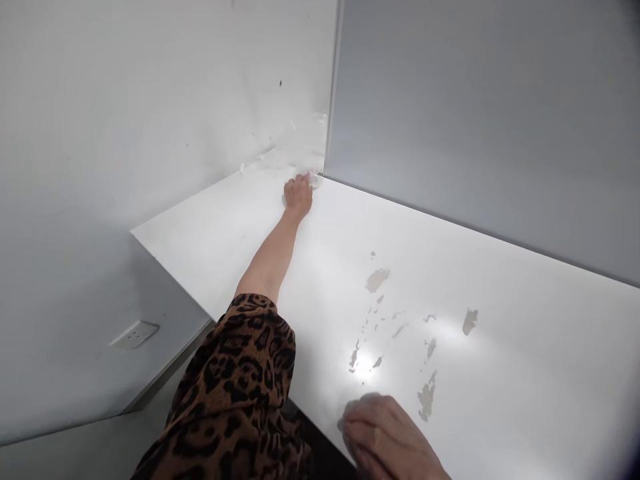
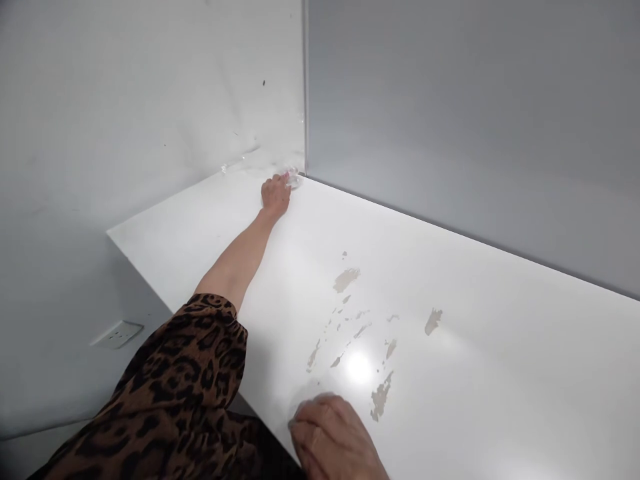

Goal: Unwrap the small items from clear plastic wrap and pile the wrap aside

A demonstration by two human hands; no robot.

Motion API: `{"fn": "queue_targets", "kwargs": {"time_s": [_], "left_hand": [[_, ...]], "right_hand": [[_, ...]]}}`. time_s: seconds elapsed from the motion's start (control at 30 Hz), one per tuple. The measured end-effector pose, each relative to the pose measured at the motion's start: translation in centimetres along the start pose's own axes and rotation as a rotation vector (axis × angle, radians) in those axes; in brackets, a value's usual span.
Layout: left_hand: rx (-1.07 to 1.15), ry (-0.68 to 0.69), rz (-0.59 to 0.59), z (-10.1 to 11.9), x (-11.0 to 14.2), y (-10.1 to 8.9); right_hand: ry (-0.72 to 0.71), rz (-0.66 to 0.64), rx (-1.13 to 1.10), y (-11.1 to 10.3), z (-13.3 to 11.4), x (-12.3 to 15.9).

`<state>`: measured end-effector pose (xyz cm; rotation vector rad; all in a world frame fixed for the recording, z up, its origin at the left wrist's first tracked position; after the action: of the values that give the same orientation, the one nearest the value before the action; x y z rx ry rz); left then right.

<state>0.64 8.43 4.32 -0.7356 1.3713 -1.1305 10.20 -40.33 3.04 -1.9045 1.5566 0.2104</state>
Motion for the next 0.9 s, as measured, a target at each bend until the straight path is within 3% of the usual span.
{"fn": "queue_targets", "kwargs": {"time_s": [0.23, 0.33, 0.4, 0.5, 0.67, 0.8, 0.9], "left_hand": [[-0.096, 0.213, -0.043, 4.4, 12.9, -5.1], [-0.078, 0.307, -0.043, 7.9, 18.5, -6.7], [-0.041, 0.376, -0.041, 10.7, 22.0, -7.5], [0.052, 0.498, -0.043, 15.7, 27.2, -8.4], [0.170, 0.660, -0.090, 23.5, 34.1, -9.4], [0.253, 0.779, -0.155, 27.3, 37.7, -10.4], [0.405, 0.824, -0.175, 28.0, 39.1, -11.4]], "right_hand": [[0.105, -0.135, -0.066, -0.5, -1.4, -1.3], [0.089, -0.100, -0.064, -0.5, -1.0, -1.0], [0.084, 0.025, -0.057, -1.6, -0.3, -0.9], [0.082, 0.312, 0.061, -5.7, 0.7, -0.7], [0.213, 0.766, 0.363, -16.2, 2.8, 0.9], [0.470, 0.804, 0.373, -21.4, 6.1, 3.1], [0.511, 0.895, 0.138, -23.6, 7.2, 5.4]]}}
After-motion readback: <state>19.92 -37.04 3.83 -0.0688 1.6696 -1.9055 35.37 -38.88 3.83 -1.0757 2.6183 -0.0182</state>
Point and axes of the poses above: each hand's wrist, its own x-axis away from the middle knuckle, its own y-axis out of the palm, z = x × y, the point moved 9 cm from there along -x, towards the middle knuckle, and after that the axes turned 8 degrees about -x, right-handed, at the moved point
